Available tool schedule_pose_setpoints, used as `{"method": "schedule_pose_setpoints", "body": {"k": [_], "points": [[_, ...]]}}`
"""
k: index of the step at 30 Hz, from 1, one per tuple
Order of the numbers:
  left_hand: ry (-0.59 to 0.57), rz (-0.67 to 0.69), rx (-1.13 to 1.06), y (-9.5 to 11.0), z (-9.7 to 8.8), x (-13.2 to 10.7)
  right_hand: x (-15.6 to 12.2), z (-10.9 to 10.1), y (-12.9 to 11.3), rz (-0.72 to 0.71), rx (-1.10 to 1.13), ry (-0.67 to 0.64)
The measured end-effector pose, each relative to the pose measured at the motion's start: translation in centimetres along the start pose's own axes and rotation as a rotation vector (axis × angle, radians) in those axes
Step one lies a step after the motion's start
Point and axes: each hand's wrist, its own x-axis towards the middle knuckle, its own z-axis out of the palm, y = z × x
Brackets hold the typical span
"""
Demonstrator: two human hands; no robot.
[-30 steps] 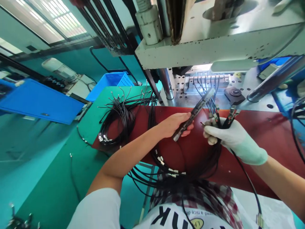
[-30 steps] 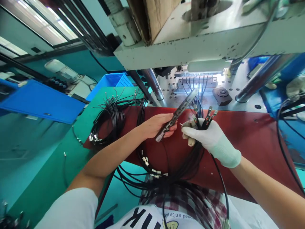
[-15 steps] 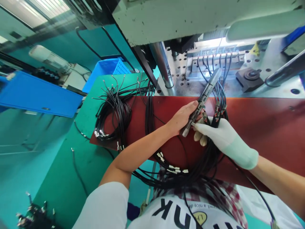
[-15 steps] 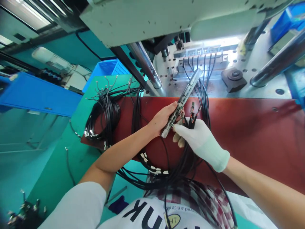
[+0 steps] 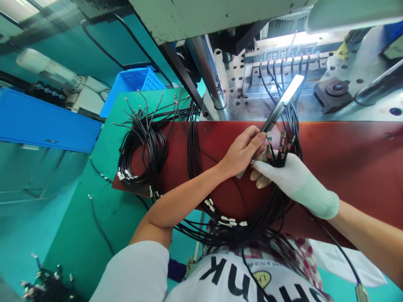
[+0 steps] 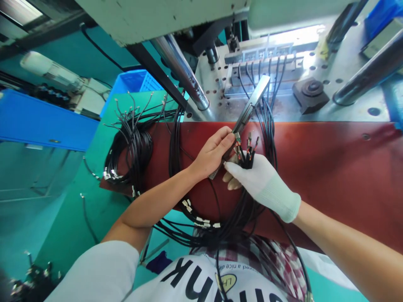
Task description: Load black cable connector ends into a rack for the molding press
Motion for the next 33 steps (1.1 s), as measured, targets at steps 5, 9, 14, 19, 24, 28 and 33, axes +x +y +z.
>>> {"method": "schedule_pose_setpoints", "body": {"k": [5,9,14,19,24,28,33], "points": [[-0.035,-0.038,-0.124,0.9,-0.7,0.0,-1.6,-0.7,-0.7,-0.295,-0.184,0.114],[-0.087,-0.058,-0.206,0.8,-0.8,-0.2,-1.9,-0.8,-1.2,-0.257,-0.122,0.138],[-0.164,-0.07,-0.287,0.6,-0.9,-0.2,-1.4,-0.8,-1.3,-0.216,-0.126,0.271],[-0.191,-0.06,-0.246,0.5,-1.0,-0.2,-1.5,-0.4,-1.5,-0.222,-0.238,0.345],[-0.167,-0.103,-0.227,0.4,-0.5,-0.6,-2.1,-0.5,-1.4,-0.295,-0.379,0.425],[-0.146,-0.159,-0.206,0.5,-0.1,-0.8,-1.8,-1.3,-1.5,-0.223,-0.311,0.184],[-0.135,-0.162,-0.123,0.1,-0.2,-0.8,-0.7,-2.2,-1.5,-0.059,-0.22,-0.018]]}}
